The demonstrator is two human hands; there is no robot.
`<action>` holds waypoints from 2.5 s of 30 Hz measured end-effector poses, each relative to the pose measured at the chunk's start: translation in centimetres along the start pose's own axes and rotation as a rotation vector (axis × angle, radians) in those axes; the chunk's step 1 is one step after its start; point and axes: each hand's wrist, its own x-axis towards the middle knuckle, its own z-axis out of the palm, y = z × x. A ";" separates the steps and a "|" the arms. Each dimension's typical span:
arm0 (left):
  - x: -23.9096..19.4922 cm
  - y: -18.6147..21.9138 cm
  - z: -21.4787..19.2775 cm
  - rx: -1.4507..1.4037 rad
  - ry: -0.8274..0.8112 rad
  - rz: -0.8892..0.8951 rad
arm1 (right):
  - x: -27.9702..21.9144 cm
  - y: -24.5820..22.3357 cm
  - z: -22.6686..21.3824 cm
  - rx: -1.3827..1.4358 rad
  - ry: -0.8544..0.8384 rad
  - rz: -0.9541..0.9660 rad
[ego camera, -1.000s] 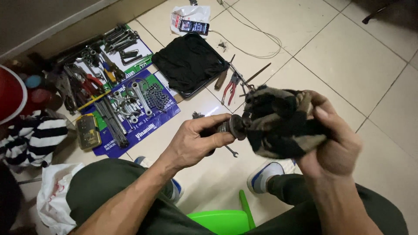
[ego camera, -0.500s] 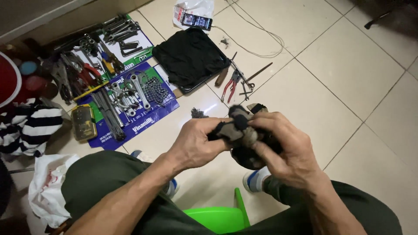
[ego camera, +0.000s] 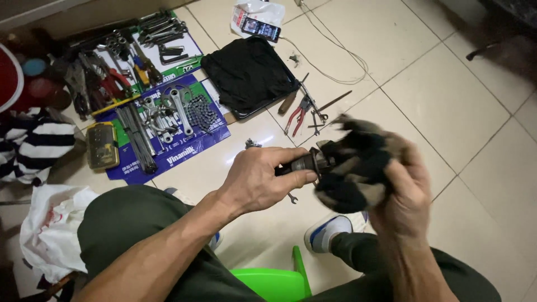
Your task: The person sits on a low stool and cleans a small mechanical axle and bearings using a cloth. They wipe the parts thoroughly, then use the cloth to clean the surrounding tiled floor and a black plastic tray.
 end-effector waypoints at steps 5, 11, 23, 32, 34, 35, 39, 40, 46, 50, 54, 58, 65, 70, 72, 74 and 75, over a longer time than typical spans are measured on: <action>-0.3 1.1 -0.4 0.104 -0.083 -0.114 | 0.1 0.0 -1.8 -0.451 -0.357 0.025; -0.9 0.8 -0.4 0.196 -0.010 0.047 | -0.6 -0.1 0.7 -0.853 -0.606 -0.192; -1.6 -0.8 0.3 0.308 0.104 0.281 | -1.0 0.2 -1.3 -0.800 -0.409 0.186; -1.7 -3.5 2.1 0.663 0.105 0.483 | 0.6 4.2 -3.2 -0.453 -0.248 0.526; -1.4 -3.4 2.0 0.721 0.123 0.524 | 0.4 4.2 -3.1 -0.429 -0.222 0.588; -1.2 -3.2 1.9 0.631 0.037 0.404 | -0.1 3.8 -2.7 -0.491 -0.208 0.501; -1.1 -0.1 -0.7 0.327 -0.332 -0.160 | -2.0 2.4 -2.1 -0.904 -0.311 0.184; -1.2 -0.2 -0.8 0.326 -0.332 -0.162 | -2.0 2.5 -2.3 -0.904 -0.312 0.186; -1.7 -2.9 1.8 0.445 -0.156 0.159 | -1.1 3.1 -2.6 -0.831 -0.321 0.274; -1.8 -4.3 2.4 0.751 0.092 0.524 | -0.1 4.9 -4.6 -0.640 -0.298 0.382; -1.6 -4.6 2.6 0.781 0.113 0.588 | 0.9 5.7 -5.2 -0.458 -0.272 0.547; -1.8 -3.6 1.8 0.555 0.045 0.402 | 0.4 5.4 -5.4 -0.626 -0.320 0.361; -0.8 -1.7 -0.4 0.289 -0.316 -0.208 | -1.2 4.4 -2.9 -0.709 -0.450 0.072; 0.2 -1.4 -0.2 0.097 -0.256 -0.464 | -0.4 6.2 -1.4 -0.414 -0.103 -0.035; 0.2 -1.1 -0.9 -0.062 -0.049 -0.551 | 1.1 6.9 -3.2 -0.231 0.094 0.050; 0.1 -1.0 -0.9 -0.196 0.021 -0.582 | 1.2 6.3 -1.7 -0.256 0.154 0.116; 0.1 -0.9 -1.1 -0.330 0.096 -0.611 | 1.2 6.1 -0.9 -0.281 0.209 0.183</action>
